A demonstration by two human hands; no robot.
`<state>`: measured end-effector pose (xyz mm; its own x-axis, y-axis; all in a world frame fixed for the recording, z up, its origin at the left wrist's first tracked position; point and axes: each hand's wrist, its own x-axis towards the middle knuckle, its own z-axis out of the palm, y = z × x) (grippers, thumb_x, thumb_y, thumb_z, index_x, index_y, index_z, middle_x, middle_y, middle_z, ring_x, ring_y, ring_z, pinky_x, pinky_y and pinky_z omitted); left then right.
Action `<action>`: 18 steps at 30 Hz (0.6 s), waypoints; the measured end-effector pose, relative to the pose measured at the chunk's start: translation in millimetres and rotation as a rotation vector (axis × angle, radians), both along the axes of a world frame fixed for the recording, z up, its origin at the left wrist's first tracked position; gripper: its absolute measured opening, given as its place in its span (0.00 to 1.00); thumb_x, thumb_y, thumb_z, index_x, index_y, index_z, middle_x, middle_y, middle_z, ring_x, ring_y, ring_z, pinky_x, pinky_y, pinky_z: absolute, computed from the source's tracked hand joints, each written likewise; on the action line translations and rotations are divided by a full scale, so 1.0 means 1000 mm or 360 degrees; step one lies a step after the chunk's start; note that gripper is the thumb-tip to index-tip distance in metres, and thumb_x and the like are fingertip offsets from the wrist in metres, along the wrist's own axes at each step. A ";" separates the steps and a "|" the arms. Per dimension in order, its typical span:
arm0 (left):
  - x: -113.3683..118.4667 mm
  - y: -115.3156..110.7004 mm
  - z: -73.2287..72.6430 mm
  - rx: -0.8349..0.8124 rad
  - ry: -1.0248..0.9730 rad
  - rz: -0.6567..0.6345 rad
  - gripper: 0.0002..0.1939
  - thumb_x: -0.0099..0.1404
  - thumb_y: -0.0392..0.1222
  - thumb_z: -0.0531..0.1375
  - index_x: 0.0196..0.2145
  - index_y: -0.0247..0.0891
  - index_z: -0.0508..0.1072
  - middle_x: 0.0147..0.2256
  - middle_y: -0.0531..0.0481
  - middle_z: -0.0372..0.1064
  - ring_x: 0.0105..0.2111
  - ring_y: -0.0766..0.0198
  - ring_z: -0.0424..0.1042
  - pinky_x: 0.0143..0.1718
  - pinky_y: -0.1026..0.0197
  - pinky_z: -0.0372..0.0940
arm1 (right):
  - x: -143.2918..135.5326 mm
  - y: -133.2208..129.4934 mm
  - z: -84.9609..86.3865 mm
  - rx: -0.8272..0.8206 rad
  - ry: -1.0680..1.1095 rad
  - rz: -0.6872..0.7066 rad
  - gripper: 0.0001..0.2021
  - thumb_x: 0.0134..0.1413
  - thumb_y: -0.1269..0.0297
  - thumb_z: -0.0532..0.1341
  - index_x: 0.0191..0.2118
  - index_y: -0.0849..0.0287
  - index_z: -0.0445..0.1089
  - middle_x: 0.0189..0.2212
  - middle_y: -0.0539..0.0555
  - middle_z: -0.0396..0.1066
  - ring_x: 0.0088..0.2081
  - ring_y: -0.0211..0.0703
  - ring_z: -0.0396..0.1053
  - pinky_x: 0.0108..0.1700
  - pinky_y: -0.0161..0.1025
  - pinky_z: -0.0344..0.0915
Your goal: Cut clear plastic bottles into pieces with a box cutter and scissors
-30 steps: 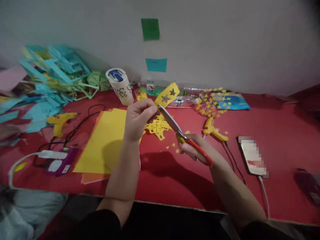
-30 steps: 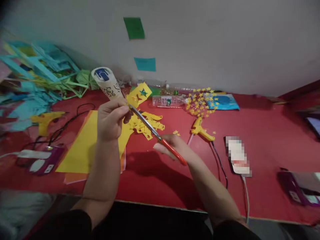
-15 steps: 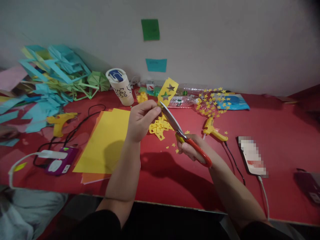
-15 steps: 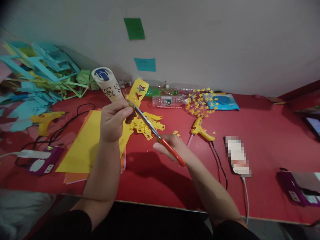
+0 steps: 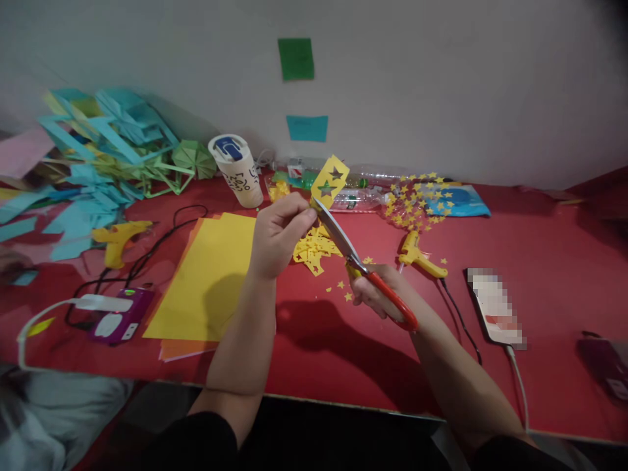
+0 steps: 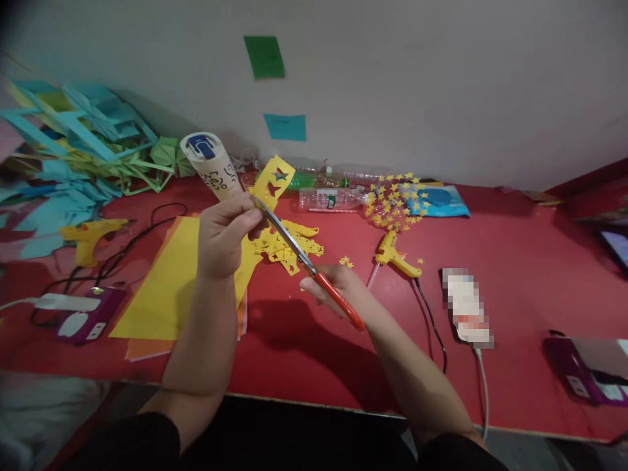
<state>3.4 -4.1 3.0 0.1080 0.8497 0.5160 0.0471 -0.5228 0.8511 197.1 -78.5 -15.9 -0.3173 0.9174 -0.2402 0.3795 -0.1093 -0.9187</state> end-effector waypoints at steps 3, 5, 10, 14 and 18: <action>0.000 0.001 0.000 0.0132 0.0005 0.0094 0.13 0.58 0.36 0.59 0.17 0.40 0.67 0.27 0.50 0.65 0.34 0.64 0.68 0.37 0.59 0.66 | -0.001 0.000 0.001 0.0033 0.0011 0.0008 0.24 0.50 0.38 0.57 0.22 0.54 0.57 0.10 0.42 0.53 0.12 0.32 0.51 0.17 0.33 0.48; -0.001 0.002 0.000 0.0157 -0.0002 0.0115 0.12 0.58 0.36 0.59 0.17 0.40 0.67 0.32 0.48 0.69 0.42 0.60 0.70 0.44 0.56 0.67 | -0.001 0.000 0.000 0.0048 0.0025 0.0012 0.24 0.50 0.38 0.57 0.22 0.54 0.57 0.10 0.42 0.53 0.12 0.31 0.51 0.17 0.33 0.48; -0.001 0.001 0.000 0.0072 -0.0022 -0.0006 0.13 0.59 0.37 0.58 0.18 0.40 0.68 0.25 0.50 0.66 0.31 0.64 0.67 0.33 0.59 0.65 | -0.001 0.000 -0.001 0.0037 0.0057 0.0007 0.21 0.52 0.42 0.59 0.22 0.55 0.58 0.11 0.42 0.55 0.13 0.31 0.52 0.17 0.32 0.48; 0.000 0.000 0.001 0.0044 -0.0040 -0.0038 0.13 0.60 0.37 0.58 0.18 0.39 0.67 0.20 0.54 0.59 0.23 0.68 0.58 0.26 0.62 0.59 | -0.001 0.000 -0.002 0.0069 0.0086 0.0003 0.22 0.51 0.42 0.60 0.22 0.55 0.59 0.12 0.43 0.56 0.14 0.30 0.53 0.16 0.32 0.48; -0.001 -0.001 0.001 -0.0004 -0.0026 -0.0036 0.13 0.60 0.37 0.58 0.18 0.40 0.67 0.21 0.53 0.60 0.23 0.68 0.59 0.25 0.62 0.58 | -0.001 0.000 -0.001 0.0079 0.0073 -0.0020 0.21 0.50 0.44 0.60 0.21 0.55 0.59 0.13 0.44 0.58 0.14 0.30 0.53 0.16 0.32 0.48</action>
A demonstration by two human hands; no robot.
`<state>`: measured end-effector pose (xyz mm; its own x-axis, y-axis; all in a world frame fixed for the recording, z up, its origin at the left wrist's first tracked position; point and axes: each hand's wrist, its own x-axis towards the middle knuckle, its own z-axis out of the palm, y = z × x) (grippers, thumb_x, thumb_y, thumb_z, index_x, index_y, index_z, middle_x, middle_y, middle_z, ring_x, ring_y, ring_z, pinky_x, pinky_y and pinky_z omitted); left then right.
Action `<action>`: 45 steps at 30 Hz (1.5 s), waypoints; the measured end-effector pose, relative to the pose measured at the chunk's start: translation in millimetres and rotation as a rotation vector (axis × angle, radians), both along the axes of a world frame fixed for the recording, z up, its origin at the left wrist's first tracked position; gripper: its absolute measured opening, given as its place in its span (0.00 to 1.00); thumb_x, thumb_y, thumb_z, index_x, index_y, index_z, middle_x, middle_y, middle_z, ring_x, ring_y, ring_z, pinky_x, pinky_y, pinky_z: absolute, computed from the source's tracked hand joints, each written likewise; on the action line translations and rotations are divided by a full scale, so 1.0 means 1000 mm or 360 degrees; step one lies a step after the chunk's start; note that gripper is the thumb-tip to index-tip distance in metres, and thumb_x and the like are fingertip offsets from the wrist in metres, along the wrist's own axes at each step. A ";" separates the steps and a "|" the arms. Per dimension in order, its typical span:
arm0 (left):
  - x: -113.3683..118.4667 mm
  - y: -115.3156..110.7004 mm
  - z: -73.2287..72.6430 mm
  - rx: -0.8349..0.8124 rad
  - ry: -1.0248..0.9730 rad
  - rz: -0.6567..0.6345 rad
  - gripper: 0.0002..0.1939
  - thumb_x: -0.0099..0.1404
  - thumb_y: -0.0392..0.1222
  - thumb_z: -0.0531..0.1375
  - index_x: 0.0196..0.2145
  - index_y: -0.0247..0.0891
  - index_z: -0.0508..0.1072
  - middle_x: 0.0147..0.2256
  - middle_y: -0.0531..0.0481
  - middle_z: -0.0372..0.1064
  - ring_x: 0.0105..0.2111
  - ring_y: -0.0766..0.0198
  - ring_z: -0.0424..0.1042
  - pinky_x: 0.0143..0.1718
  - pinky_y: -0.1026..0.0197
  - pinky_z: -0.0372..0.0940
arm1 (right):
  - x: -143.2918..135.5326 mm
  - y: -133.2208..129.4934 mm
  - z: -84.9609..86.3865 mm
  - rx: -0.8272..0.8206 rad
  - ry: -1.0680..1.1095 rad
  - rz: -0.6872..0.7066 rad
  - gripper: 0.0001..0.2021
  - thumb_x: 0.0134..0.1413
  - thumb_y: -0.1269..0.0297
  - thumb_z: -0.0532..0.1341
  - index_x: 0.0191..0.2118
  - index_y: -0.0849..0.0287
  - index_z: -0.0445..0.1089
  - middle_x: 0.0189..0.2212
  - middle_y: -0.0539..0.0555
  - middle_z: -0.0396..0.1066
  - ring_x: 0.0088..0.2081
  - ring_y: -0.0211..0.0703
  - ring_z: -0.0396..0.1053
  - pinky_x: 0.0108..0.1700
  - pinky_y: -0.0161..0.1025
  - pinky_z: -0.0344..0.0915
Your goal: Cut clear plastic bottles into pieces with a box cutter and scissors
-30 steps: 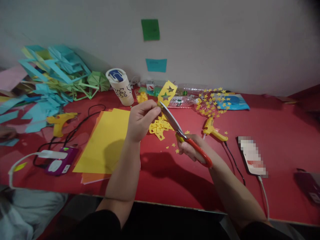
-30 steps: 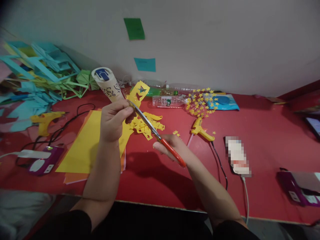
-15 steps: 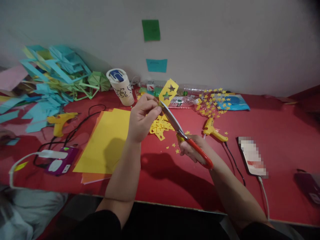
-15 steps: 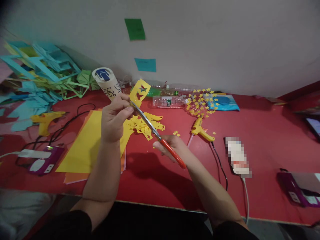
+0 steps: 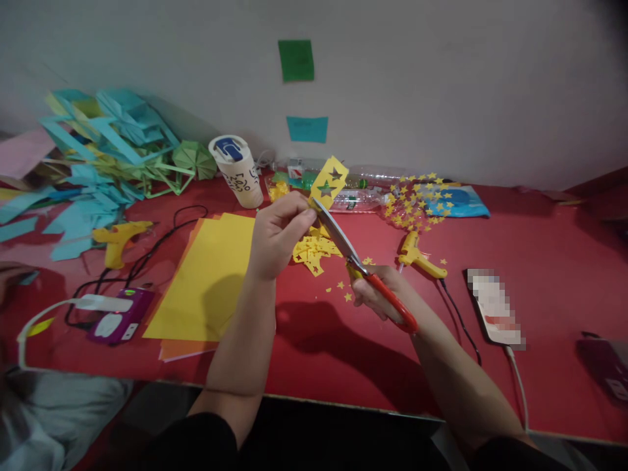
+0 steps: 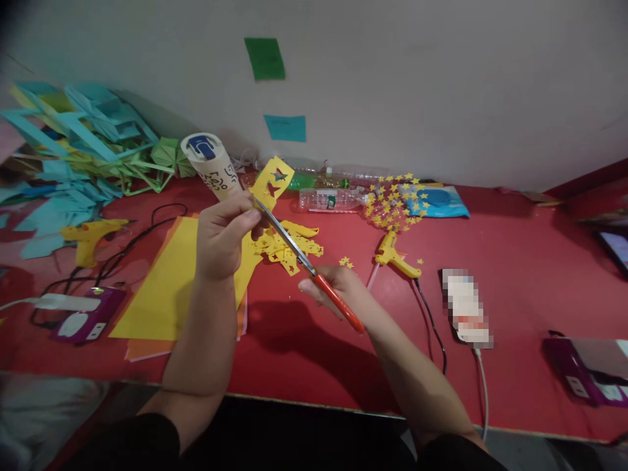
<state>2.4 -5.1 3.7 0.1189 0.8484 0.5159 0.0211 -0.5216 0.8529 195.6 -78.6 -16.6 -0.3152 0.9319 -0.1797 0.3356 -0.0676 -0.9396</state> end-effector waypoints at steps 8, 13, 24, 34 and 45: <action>-0.001 -0.001 0.000 -0.0015 -0.0007 -0.0009 0.13 0.60 0.37 0.58 0.18 0.39 0.67 0.21 0.53 0.60 0.23 0.68 0.59 0.25 0.62 0.58 | 0.000 -0.001 0.002 0.0001 -0.0025 -0.0015 0.22 0.50 0.44 0.61 0.20 0.56 0.60 0.15 0.46 0.60 0.14 0.31 0.53 0.17 0.32 0.49; 0.000 -0.002 0.002 -0.0013 -0.0046 -0.0043 0.11 0.60 0.37 0.58 0.20 0.39 0.69 0.21 0.54 0.61 0.22 0.69 0.60 0.23 0.63 0.57 | -0.001 -0.001 0.002 0.0020 -0.0045 -0.0038 0.22 0.49 0.44 0.61 0.19 0.55 0.58 0.14 0.45 0.58 0.14 0.31 0.53 0.17 0.32 0.49; -0.020 0.024 -0.019 -0.0727 0.0700 -0.0083 0.10 0.55 0.39 0.57 0.18 0.38 0.67 0.17 0.56 0.59 0.19 0.71 0.59 0.22 0.66 0.54 | 0.000 0.002 0.002 0.0052 -0.0009 -0.0199 0.27 0.49 0.36 0.61 0.19 0.53 0.54 0.11 0.43 0.53 0.13 0.31 0.52 0.18 0.34 0.52; -0.010 0.014 -0.004 -0.0753 0.0799 -0.0844 0.10 0.58 0.43 0.58 0.23 0.37 0.72 0.24 0.52 0.67 0.23 0.71 0.62 0.25 0.66 0.57 | 0.001 0.011 -0.010 -0.0010 0.0083 -0.0367 0.18 0.50 0.47 0.64 0.24 0.55 0.62 0.11 0.42 0.57 0.14 0.33 0.56 0.21 0.35 0.58; 0.022 0.000 -0.002 -0.0602 0.0936 -0.1132 0.09 0.56 0.39 0.56 0.21 0.38 0.73 0.23 0.54 0.67 0.25 0.70 0.63 0.28 0.65 0.59 | 0.003 0.006 0.004 -0.0034 0.0234 -0.0361 0.06 0.46 0.61 0.60 0.25 0.56 0.64 0.11 0.40 0.57 0.14 0.33 0.57 0.23 0.35 0.60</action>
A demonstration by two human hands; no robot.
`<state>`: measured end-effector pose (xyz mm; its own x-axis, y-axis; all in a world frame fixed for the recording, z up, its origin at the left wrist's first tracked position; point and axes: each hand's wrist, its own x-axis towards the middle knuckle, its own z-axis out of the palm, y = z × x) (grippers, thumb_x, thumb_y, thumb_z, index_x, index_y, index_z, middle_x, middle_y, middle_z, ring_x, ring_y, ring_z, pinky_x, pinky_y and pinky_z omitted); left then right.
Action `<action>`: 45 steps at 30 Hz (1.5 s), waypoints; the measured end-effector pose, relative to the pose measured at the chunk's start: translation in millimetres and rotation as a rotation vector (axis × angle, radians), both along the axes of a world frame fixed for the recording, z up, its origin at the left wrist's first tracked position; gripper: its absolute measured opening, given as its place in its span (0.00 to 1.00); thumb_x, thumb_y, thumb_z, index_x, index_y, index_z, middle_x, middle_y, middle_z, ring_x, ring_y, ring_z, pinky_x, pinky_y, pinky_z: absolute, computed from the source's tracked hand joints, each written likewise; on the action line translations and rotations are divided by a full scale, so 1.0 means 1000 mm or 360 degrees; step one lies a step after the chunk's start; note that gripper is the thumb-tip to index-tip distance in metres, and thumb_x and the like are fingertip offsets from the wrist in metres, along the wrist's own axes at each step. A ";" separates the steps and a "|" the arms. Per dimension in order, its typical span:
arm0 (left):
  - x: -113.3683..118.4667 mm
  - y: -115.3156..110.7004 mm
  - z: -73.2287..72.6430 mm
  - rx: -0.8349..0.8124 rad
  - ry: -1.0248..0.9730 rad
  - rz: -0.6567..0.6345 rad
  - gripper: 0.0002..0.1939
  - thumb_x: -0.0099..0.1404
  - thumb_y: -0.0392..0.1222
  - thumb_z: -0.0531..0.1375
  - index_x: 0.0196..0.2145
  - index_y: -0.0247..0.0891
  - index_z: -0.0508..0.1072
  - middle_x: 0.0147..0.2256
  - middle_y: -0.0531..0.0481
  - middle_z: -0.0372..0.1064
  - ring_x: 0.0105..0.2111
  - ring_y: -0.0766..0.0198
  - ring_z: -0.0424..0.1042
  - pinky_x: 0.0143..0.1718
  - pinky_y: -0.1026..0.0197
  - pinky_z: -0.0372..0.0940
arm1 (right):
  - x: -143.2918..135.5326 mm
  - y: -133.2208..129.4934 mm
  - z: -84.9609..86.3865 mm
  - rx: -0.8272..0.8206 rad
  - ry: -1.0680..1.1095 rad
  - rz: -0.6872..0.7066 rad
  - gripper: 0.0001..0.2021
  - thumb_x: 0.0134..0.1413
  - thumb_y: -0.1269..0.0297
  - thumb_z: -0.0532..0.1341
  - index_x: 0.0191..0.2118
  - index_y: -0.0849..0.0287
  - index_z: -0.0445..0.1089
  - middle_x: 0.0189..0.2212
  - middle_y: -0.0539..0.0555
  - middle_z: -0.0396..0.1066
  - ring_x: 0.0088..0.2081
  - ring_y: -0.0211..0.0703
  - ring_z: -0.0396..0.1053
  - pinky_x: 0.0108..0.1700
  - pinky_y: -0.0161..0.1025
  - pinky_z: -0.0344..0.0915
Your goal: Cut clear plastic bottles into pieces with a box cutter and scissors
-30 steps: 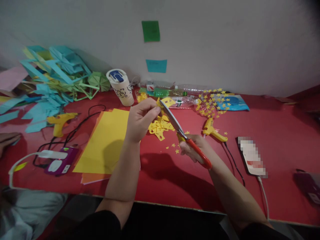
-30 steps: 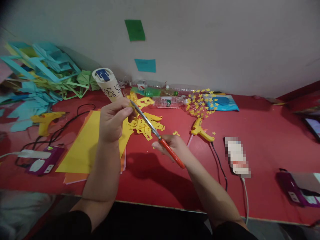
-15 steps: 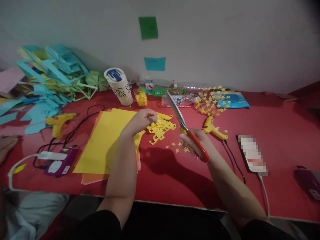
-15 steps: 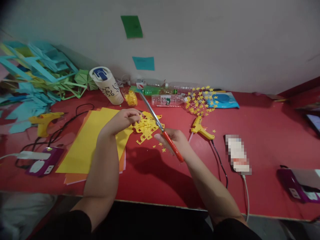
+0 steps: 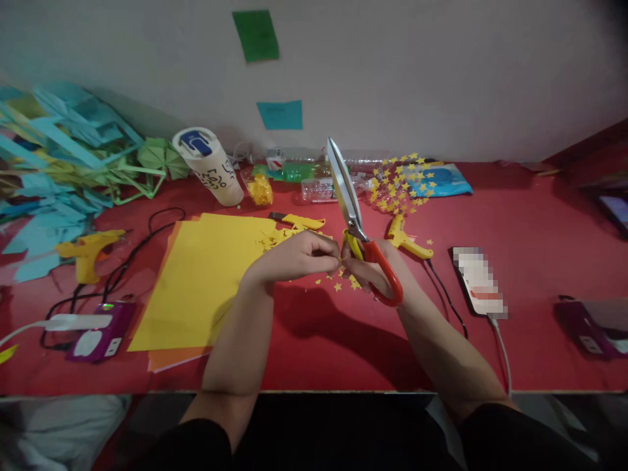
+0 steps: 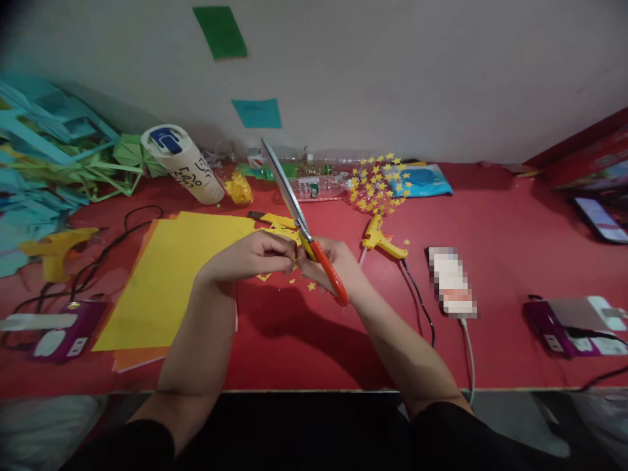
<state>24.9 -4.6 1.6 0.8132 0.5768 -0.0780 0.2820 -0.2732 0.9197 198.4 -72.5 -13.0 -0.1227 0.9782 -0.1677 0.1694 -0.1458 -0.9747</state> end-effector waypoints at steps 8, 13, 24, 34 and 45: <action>0.008 -0.004 0.002 -0.0086 -0.0178 0.0231 0.08 0.57 0.42 0.60 0.23 0.37 0.75 0.24 0.52 0.72 0.26 0.68 0.68 0.30 0.64 0.64 | -0.005 0.001 -0.002 0.0191 0.0182 -0.0288 0.11 0.45 0.54 0.62 0.28 0.54 0.62 0.12 0.39 0.58 0.13 0.32 0.54 0.23 0.37 0.63; 0.014 -0.010 0.004 -0.0169 -0.0356 0.0462 0.05 0.53 0.37 0.58 0.21 0.38 0.70 0.19 0.57 0.62 0.19 0.72 0.57 0.22 0.66 0.54 | -0.005 -0.001 -0.003 0.0161 0.0100 -0.0374 0.07 0.45 0.59 0.61 0.27 0.55 0.63 0.12 0.39 0.58 0.12 0.31 0.53 0.23 0.38 0.64; 0.020 -0.012 0.000 -0.0159 -0.0471 0.0531 0.05 0.53 0.38 0.59 0.21 0.37 0.69 0.20 0.57 0.60 0.21 0.72 0.57 0.24 0.66 0.54 | -0.007 -0.001 -0.008 0.0249 0.0136 -0.0462 0.11 0.48 0.57 0.64 0.27 0.54 0.62 0.11 0.39 0.56 0.11 0.31 0.53 0.19 0.36 0.59; -0.001 -0.001 -0.006 0.0149 -0.1069 0.1022 0.05 0.53 0.38 0.61 0.21 0.39 0.70 0.19 0.57 0.63 0.16 0.74 0.58 0.15 0.69 0.55 | 0.010 -0.004 0.007 0.0295 -0.0079 0.0258 0.23 0.49 0.39 0.62 0.27 0.57 0.64 0.18 0.45 0.60 0.18 0.33 0.56 0.22 0.35 0.54; -0.014 -0.001 0.000 0.0595 -0.1387 0.1289 0.06 0.56 0.33 0.61 0.22 0.37 0.72 0.25 0.54 0.70 0.22 0.71 0.70 0.22 0.68 0.67 | 0.004 -0.003 -0.006 0.0232 -0.0149 0.0544 0.29 0.50 0.31 0.57 0.28 0.58 0.63 0.22 0.47 0.60 0.23 0.34 0.55 0.25 0.35 0.53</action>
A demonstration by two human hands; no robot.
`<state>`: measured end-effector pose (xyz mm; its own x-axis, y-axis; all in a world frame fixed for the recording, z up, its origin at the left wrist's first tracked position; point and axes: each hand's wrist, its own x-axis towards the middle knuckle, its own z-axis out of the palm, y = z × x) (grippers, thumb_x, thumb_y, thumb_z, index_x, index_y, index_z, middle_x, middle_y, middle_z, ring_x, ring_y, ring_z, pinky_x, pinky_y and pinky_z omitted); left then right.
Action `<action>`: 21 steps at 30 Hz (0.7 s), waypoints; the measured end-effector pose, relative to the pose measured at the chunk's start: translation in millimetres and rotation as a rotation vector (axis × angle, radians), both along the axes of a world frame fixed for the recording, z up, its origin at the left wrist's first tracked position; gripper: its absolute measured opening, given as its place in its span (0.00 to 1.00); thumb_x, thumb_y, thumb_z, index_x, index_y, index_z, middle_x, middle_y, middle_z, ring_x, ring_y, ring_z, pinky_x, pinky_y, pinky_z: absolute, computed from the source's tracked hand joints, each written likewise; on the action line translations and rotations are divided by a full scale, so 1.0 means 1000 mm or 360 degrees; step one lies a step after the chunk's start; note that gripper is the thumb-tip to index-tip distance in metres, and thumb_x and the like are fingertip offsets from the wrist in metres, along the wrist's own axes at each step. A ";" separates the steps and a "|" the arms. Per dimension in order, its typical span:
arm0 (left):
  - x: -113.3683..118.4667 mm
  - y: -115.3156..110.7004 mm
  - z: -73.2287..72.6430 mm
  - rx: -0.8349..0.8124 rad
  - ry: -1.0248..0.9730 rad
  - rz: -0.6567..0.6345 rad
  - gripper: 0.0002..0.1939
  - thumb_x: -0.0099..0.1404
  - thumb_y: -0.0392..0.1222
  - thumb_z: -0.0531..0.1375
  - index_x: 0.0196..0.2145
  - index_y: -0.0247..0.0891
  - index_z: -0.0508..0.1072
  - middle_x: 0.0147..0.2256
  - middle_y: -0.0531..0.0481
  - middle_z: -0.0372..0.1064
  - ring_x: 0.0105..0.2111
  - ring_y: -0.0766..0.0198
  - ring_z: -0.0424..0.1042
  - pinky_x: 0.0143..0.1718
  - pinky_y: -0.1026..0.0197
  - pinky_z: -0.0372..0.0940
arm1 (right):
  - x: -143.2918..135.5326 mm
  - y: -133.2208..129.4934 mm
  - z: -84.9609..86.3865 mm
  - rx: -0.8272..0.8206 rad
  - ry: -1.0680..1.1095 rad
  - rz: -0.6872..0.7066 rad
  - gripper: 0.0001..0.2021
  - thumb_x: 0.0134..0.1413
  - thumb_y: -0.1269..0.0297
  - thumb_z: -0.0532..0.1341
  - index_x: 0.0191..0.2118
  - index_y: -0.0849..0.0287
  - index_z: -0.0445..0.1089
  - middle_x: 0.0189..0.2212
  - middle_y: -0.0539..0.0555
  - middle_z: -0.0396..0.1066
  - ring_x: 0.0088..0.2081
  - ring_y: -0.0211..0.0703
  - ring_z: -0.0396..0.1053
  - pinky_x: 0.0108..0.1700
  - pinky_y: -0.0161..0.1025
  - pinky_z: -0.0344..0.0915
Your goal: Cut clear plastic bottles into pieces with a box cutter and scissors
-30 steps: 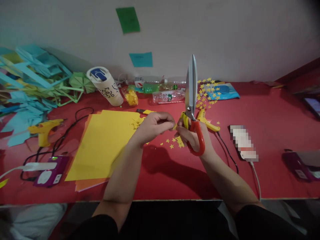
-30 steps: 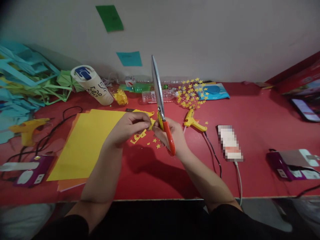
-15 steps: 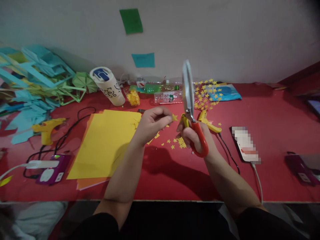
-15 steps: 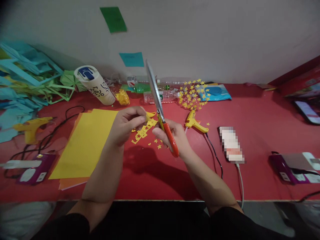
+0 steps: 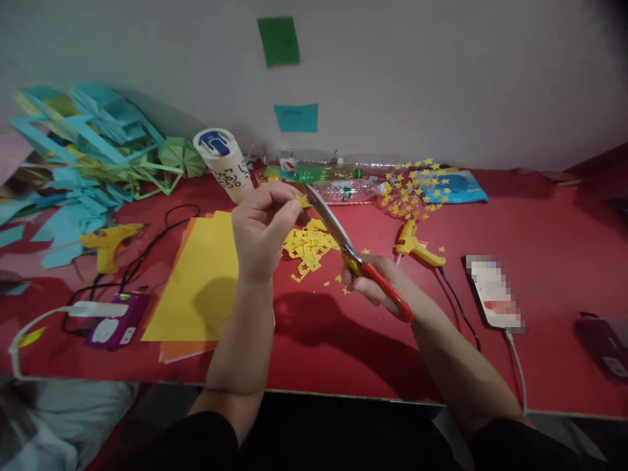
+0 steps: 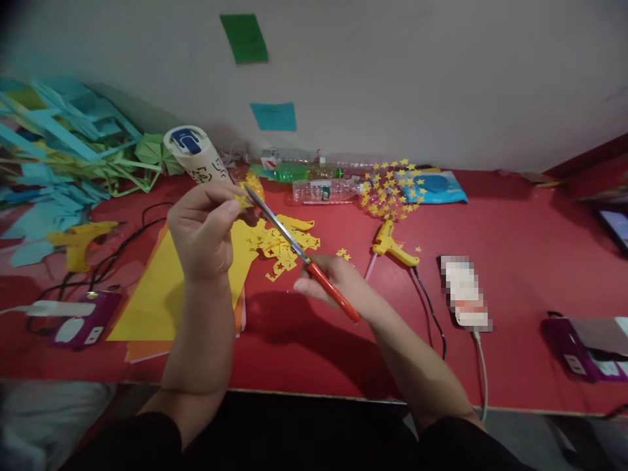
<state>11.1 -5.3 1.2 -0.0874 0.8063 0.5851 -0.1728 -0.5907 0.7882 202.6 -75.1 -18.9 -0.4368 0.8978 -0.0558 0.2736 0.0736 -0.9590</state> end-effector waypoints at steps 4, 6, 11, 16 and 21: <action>0.001 0.001 -0.001 0.0068 0.0084 0.0117 0.08 0.57 0.32 0.60 0.22 0.38 0.71 0.22 0.55 0.67 0.20 0.72 0.67 0.20 0.69 0.64 | 0.000 -0.001 -0.001 0.0024 -0.0035 0.0018 0.28 0.52 0.32 0.57 0.28 0.57 0.62 0.22 0.48 0.60 0.23 0.34 0.55 0.25 0.35 0.53; 0.001 0.001 -0.002 0.0073 0.0089 0.0151 0.08 0.57 0.31 0.60 0.22 0.38 0.71 0.21 0.56 0.66 0.20 0.73 0.67 0.21 0.70 0.64 | 0.001 -0.001 -0.001 0.0039 -0.0053 0.0029 0.28 0.52 0.32 0.57 0.28 0.57 0.62 0.22 0.47 0.59 0.23 0.34 0.56 0.25 0.35 0.53; 0.001 0.002 -0.002 0.0058 0.0077 0.0155 0.07 0.57 0.31 0.60 0.23 0.38 0.71 0.22 0.56 0.66 0.20 0.72 0.68 0.22 0.69 0.66 | 0.000 -0.002 0.001 0.0059 -0.0093 0.0017 0.28 0.53 0.32 0.56 0.29 0.57 0.63 0.21 0.47 0.59 0.23 0.34 0.56 0.25 0.35 0.53; 0.003 0.000 -0.001 0.0044 0.0099 0.0189 0.08 0.57 0.30 0.59 0.22 0.38 0.70 0.22 0.56 0.67 0.20 0.72 0.68 0.21 0.69 0.66 | 0.001 -0.002 -0.001 0.0059 -0.0050 0.0009 0.30 0.51 0.29 0.56 0.28 0.57 0.62 0.21 0.47 0.59 0.22 0.34 0.55 0.24 0.35 0.53; 0.002 0.002 -0.003 0.0054 0.0011 0.0198 0.09 0.59 0.32 0.60 0.22 0.38 0.70 0.23 0.57 0.66 0.19 0.74 0.69 0.21 0.70 0.67 | 0.001 -0.002 0.000 0.0061 -0.0062 0.0026 0.29 0.53 0.31 0.57 0.28 0.57 0.62 0.20 0.46 0.58 0.22 0.34 0.54 0.24 0.35 0.52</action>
